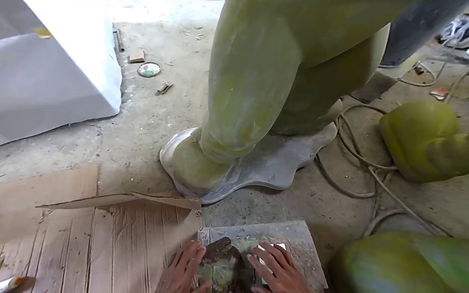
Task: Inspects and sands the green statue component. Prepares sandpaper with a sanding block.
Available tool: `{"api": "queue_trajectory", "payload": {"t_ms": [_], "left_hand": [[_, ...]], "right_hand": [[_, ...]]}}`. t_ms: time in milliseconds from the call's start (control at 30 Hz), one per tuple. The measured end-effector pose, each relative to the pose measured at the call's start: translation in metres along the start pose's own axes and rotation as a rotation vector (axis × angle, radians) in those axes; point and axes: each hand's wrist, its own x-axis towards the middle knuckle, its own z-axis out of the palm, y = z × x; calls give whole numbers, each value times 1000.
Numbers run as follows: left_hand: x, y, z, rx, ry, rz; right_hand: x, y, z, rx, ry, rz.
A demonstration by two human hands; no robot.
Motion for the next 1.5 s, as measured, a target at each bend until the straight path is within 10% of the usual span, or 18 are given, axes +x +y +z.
{"api": "queue_trajectory", "payload": {"t_ms": [400, 567, 800, 1100, 1500], "left_hand": [[17, 9, 32, 111, -133, 389], [55, 21, 21, -180, 27, 222], [75, 51, -15, -1072, -155, -339], [36, 20, -54, -1337, 502, -696], [27, 26, -52, -1778, 282, -800]], "right_hand": [[-9, 21, -32, 3, -139, 412], [6, 22, -59, 326, -38, 637], [64, -8, -68, 1046, -73, 576], [45, -38, -13, 134, -191, 153], [15, -50, -9, 131, -332, 92]]}}
